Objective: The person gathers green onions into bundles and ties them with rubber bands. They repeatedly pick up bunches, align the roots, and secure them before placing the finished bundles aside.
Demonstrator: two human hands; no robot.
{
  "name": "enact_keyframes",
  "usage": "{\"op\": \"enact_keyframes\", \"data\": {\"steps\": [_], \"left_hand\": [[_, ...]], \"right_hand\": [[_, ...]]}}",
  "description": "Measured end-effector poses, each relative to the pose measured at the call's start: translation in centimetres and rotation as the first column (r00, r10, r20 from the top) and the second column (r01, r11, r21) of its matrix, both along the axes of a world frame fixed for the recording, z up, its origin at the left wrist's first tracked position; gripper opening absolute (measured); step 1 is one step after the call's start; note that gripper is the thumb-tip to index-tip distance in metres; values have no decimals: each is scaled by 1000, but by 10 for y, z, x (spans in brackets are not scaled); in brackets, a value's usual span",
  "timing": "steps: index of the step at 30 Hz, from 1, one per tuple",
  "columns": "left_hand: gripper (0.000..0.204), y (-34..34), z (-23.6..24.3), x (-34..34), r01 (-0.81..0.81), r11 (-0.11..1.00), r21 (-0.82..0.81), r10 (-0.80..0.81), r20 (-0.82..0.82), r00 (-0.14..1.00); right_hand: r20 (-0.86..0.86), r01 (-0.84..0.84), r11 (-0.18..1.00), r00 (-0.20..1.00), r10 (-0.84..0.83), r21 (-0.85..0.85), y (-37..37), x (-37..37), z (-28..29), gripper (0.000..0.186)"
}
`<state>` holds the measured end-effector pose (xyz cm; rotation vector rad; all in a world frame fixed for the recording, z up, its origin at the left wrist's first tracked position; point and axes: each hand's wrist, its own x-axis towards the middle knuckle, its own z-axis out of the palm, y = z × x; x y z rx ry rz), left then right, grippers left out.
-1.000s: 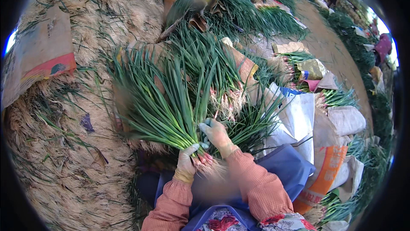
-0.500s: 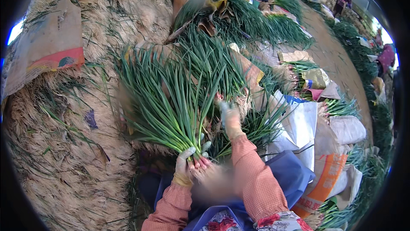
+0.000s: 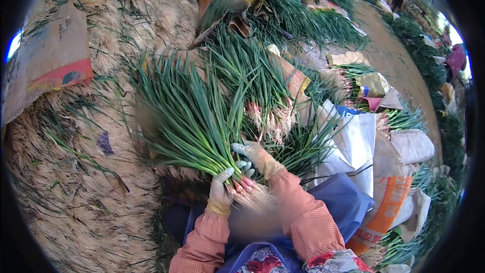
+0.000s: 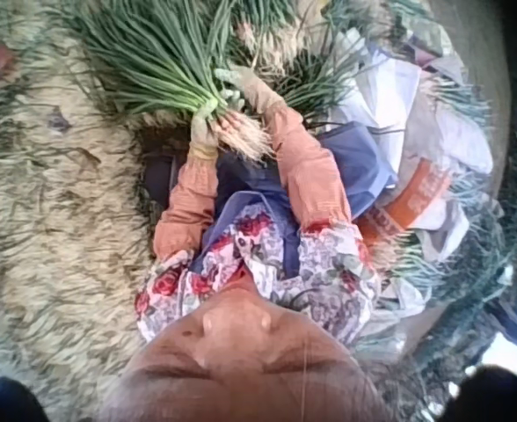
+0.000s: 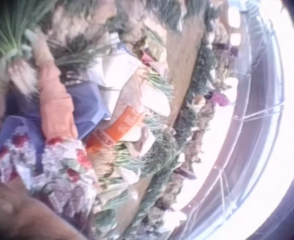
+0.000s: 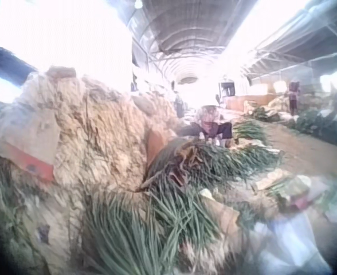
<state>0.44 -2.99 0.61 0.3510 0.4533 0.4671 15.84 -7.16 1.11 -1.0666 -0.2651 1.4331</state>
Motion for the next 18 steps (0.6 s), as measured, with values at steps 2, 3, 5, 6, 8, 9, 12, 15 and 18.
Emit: {"op": "enact_keyframes", "data": {"steps": [2,3,5,6,8,9,12,15,18], "left_hand": [[40,19,-31,-15,127,992,-5,-127,39,991],[39,19,-42,-20,96,995,-20,-94,57,994],[38,14,-43,-14,64,996,-63,-57,108,993],[37,13,-42,-10,97,993,-60,-88,138,986],[36,14,-40,-8,151,988,-41,-141,192,971],[36,14,-43,-10,147,989,13,-147,157,977],[37,22,-59,-19,128,974,189,-141,55,988],[35,-4,-15,1,-8,998,61,10,-28,1000],[45,0,-8,4,120,986,116,-129,73,989]], "right_hand": [[14,154,982,988,-156,108,2,-16,-2,27],[-236,119,986,968,-89,113,-4,-16,-8,22],[-380,232,961,911,-160,150,-10,-23,-36,19],[-449,292,943,872,-194,160,-13,-23,-49,18],[-464,391,916,830,-309,90,-13,-23,-43,14],[-458,486,863,804,-380,136,-7,-22,-38,17],[-566,407,885,795,-220,227,-1,-17,-14,38],[-373,492,829,846,-382,267,9,5,1,36],[-274,612,755,787,-553,235,16,13,4,33]]}}
